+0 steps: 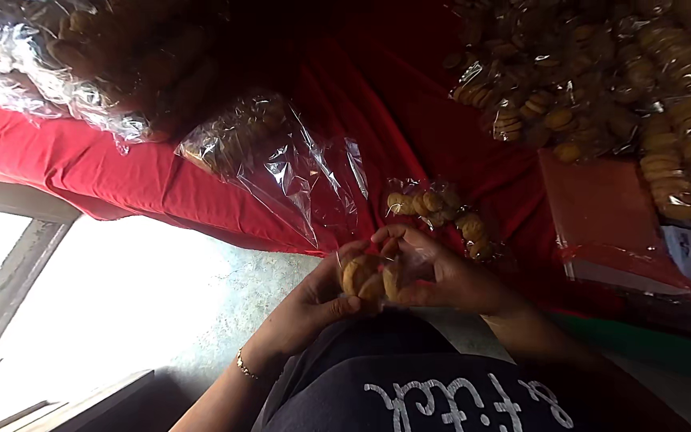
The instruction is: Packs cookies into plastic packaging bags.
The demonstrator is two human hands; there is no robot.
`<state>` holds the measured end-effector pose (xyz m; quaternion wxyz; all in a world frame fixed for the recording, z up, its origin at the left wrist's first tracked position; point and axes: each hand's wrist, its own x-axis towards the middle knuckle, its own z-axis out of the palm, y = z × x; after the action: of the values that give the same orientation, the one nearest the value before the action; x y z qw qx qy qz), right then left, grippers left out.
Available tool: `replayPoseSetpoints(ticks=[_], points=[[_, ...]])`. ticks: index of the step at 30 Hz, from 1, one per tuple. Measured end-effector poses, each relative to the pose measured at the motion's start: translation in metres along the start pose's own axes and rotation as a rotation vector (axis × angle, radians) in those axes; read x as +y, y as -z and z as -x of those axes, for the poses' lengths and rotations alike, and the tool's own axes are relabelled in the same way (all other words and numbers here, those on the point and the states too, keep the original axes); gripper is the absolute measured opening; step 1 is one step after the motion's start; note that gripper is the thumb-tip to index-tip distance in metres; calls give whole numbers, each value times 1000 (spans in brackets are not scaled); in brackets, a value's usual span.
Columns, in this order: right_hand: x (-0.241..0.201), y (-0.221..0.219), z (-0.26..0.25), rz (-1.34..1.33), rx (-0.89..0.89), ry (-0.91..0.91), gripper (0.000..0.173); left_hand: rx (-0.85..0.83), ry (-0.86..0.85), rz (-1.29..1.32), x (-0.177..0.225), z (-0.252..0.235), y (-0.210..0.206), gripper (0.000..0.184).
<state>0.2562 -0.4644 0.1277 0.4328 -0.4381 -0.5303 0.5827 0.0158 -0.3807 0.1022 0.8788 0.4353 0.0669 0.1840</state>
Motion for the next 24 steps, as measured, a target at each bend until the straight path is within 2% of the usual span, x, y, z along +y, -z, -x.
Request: replayPoseSetpoints(ticks=[2, 3, 6, 8, 10, 11, 13, 14, 15, 16, 17, 18, 19, 20, 22, 24], points=[[0, -4, 2, 72, 44, 40, 44, -19, -49, -52, -4, -1, 0, 48], [1, -2, 3, 61, 24, 67, 42, -12, -66, -91, -4, -3, 0, 43], [4, 9, -1, -1, -84, 132, 39, 24, -90, -185, 1, -6, 0, 44], [7, 7, -5, 59, -19, 178, 21, 8, -87, -173, 4, -7, 1, 40], [12, 6, -8, 114, 12, 231, 11, -51, -90, -167, 5, -11, 6, 35], [13, 9, -9, 89, 15, 241, 10, -41, -76, -139, 5, -13, 7, 32], [16, 15, -11, -3, 41, 210, 16, 167, -16, -91, 8, -15, 3, 29], [16, 18, -11, -15, 55, 172, 27, 293, -3, -167, 8, -19, -1, 29], [16, 20, -12, 17, 63, 137, 40, 368, -12, -348, 8, -23, -3, 31], [17, 19, -15, 82, 89, 121, 49, 375, -39, -562, 7, -26, -2, 32], [18, 16, -18, 165, 135, 115, 47, 336, -49, -689, 8, -28, -2, 35], [20, 11, -21, 252, 203, 114, 32, 298, -20, -672, 10, -31, -2, 37], [23, 8, -23, 347, 285, 122, 20, 273, 34, -542, 12, -33, -3, 39], [28, 6, -23, 485, 366, 152, 17, 268, 95, -388, 14, -35, -1, 42], [32, 7, -23, 885, 537, 241, 24, 274, 177, -187, 18, -37, 6, 50], [27, 10, -20, 1059, 584, 302, 33, 305, 196, -119, 21, -38, 13, 53]])
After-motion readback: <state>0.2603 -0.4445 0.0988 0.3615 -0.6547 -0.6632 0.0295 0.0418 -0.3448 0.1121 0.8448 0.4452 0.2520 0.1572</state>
